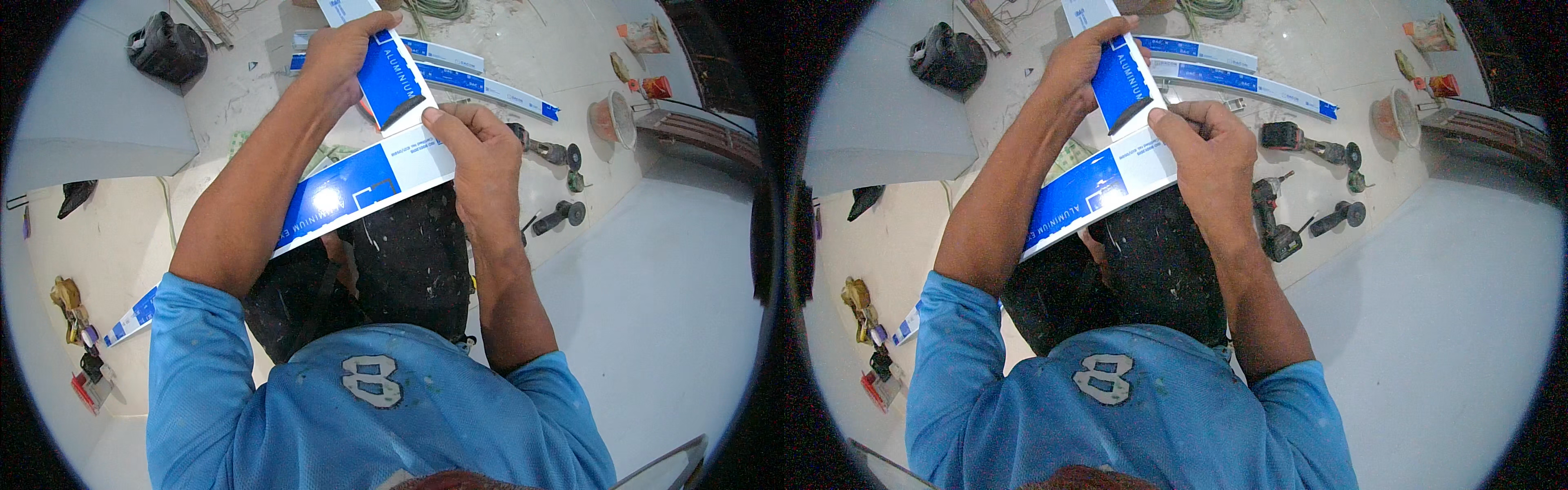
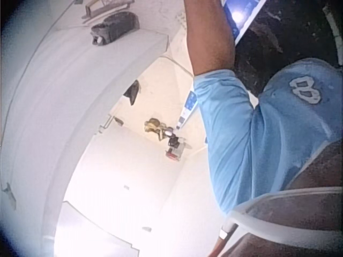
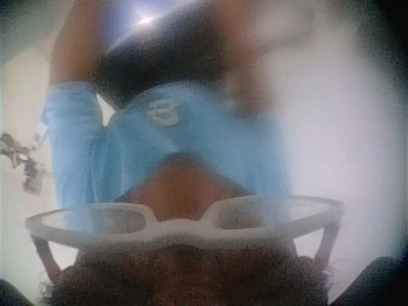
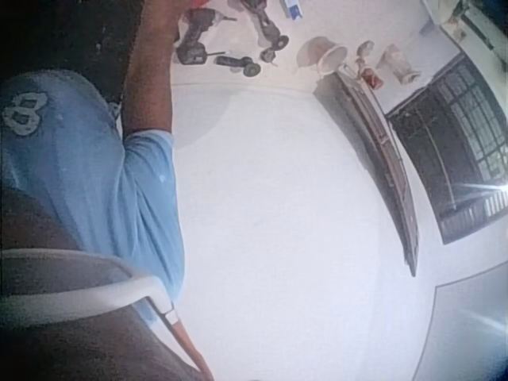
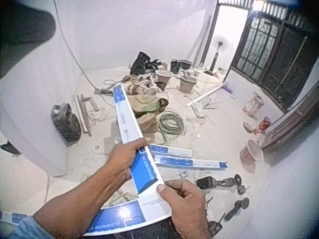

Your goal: The person rummages through a bag, then sits on the floor and uses a power drill to drive screws into an aluminum extrusion. The person then aligns and secures the extrusion pieces together.

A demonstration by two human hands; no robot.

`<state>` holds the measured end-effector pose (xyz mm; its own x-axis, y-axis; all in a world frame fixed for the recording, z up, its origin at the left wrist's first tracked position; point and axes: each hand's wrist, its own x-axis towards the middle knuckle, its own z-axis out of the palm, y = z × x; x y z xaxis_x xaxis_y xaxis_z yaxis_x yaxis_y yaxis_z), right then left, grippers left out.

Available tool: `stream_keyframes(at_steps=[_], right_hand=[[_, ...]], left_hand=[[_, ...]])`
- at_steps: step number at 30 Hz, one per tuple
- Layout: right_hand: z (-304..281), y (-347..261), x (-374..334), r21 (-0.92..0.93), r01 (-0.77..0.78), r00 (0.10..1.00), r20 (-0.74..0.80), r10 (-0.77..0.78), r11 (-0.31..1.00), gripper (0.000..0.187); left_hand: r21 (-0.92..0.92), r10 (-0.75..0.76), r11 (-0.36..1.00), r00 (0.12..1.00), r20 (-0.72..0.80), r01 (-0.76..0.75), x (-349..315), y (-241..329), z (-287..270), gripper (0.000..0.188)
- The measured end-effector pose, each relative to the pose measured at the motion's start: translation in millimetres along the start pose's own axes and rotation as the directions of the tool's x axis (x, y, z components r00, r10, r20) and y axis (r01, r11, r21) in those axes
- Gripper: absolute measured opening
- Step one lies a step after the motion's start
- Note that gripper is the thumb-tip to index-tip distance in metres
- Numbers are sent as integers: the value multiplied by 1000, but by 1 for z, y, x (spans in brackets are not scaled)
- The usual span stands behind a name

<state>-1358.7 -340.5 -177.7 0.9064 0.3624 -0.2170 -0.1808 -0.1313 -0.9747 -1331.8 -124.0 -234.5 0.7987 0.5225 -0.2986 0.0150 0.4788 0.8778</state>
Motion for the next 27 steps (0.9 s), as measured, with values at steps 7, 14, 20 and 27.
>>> stream_keyframes(at_steps=[7, 14, 20, 27], right_hand=[[2, -3, -3, 17, 20, 1000, -10, -20, 1000, 35], [-1, 3, 2, 13, 27, 1000, 9, -27, 1000, 37], [0, 6, 2, 51, 51, 999, 0, -51, 997, 37], [1, 7, 3, 177, 21, 999, 28, -26, 984, 36]], left_hand=[[-5, -16, 1000, 999, -29, 16, -5, -1, 2, 43], [-17, -17, 1000, 1000, -19, 17, -4, -3, 2, 41], [-7, -25, 1000, 998, -53, 25, -5, -3, 2, 40], [-4, -27, 1000, 999, -33, 27, 1, -5, 0, 36]])
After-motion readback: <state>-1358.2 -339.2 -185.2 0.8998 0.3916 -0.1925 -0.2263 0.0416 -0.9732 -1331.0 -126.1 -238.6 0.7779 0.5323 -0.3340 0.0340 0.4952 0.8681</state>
